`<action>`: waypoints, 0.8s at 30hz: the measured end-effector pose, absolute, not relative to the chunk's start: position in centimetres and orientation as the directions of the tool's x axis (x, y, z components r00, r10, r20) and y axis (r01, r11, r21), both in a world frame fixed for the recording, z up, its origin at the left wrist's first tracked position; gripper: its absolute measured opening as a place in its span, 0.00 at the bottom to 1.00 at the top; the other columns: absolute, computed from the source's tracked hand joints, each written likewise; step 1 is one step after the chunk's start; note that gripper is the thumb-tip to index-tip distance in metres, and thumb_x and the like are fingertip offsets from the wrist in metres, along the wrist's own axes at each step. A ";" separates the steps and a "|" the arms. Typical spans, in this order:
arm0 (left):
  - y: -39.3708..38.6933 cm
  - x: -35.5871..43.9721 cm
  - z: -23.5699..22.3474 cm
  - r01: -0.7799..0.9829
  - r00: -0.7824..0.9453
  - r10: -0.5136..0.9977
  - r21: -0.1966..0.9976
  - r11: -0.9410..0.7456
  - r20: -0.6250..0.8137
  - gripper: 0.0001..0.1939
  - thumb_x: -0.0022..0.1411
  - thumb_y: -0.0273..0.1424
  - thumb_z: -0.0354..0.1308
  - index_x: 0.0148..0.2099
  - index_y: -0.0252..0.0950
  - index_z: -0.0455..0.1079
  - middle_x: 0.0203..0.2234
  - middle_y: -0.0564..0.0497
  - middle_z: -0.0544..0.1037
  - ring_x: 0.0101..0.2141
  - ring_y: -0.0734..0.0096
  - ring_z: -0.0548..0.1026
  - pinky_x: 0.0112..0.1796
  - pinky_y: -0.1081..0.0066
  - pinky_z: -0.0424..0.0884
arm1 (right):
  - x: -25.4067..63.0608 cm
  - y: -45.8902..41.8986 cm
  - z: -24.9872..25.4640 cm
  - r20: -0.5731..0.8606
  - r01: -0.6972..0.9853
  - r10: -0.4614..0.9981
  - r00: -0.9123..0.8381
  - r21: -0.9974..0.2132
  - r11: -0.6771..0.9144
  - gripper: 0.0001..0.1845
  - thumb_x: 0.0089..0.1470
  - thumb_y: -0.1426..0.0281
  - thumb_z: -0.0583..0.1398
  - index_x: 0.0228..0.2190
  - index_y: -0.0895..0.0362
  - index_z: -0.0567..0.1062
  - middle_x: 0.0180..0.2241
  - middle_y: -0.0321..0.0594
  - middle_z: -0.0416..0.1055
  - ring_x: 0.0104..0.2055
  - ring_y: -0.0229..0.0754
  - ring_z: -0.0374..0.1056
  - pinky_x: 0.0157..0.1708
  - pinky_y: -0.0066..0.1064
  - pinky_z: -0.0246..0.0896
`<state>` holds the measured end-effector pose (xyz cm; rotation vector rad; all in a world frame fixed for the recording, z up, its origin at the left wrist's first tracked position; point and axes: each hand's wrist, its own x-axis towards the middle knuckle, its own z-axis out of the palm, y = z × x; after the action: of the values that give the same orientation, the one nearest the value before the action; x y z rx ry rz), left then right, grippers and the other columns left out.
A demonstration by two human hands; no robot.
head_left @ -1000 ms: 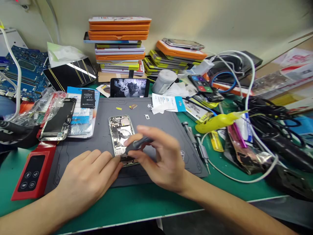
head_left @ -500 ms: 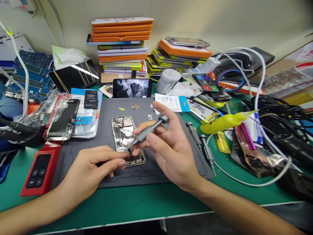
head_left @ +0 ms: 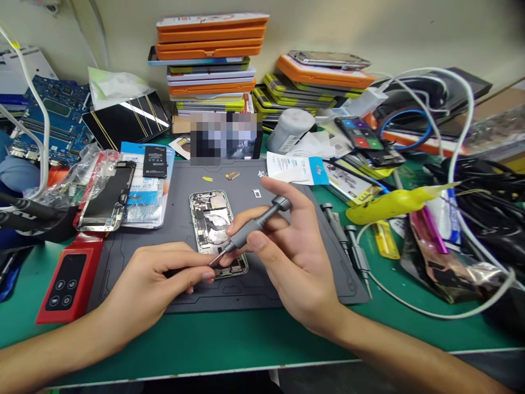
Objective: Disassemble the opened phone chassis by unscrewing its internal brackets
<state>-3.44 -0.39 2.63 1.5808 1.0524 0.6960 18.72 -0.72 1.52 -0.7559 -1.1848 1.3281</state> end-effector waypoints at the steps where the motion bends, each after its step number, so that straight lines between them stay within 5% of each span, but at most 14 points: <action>1: -0.4 -3.4 2.6 0.275 0.442 0.894 0.960 -0.053 -0.077 0.10 0.70 0.31 0.66 0.49 0.48 0.87 0.30 0.55 0.83 0.27 0.80 0.76 0.29 0.83 0.71 | 18.7 -0.8 1.5 0.211 -0.314 0.966 -0.148 -0.936 0.156 0.24 0.72 0.67 0.61 0.63 0.42 0.60 0.42 0.35 0.77 0.34 0.38 0.79 0.39 0.38 0.85; 11: -0.3 -3.4 2.8 0.248 0.453 0.891 0.965 -0.089 -0.034 0.07 0.68 0.29 0.69 0.41 0.45 0.88 0.28 0.57 0.84 0.27 0.80 0.76 0.30 0.83 0.70 | 18.7 -0.8 1.3 0.237 -0.278 0.955 -0.178 -0.943 0.182 0.23 0.73 0.68 0.60 0.63 0.42 0.61 0.44 0.36 0.78 0.35 0.36 0.78 0.38 0.33 0.83; 24: -0.4 -3.5 2.7 0.279 0.488 0.873 0.948 -0.152 -0.004 0.07 0.71 0.31 0.67 0.44 0.45 0.88 0.31 0.53 0.86 0.31 0.73 0.81 0.35 0.78 0.76 | 18.9 -0.8 1.6 0.171 -0.288 0.960 -0.220 -0.952 0.103 0.22 0.72 0.67 0.61 0.61 0.41 0.62 0.43 0.35 0.78 0.33 0.39 0.78 0.35 0.38 0.84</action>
<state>-3.45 -0.37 2.66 1.6881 0.9934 0.7105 18.86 -0.80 1.60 -0.7749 -1.2325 1.3959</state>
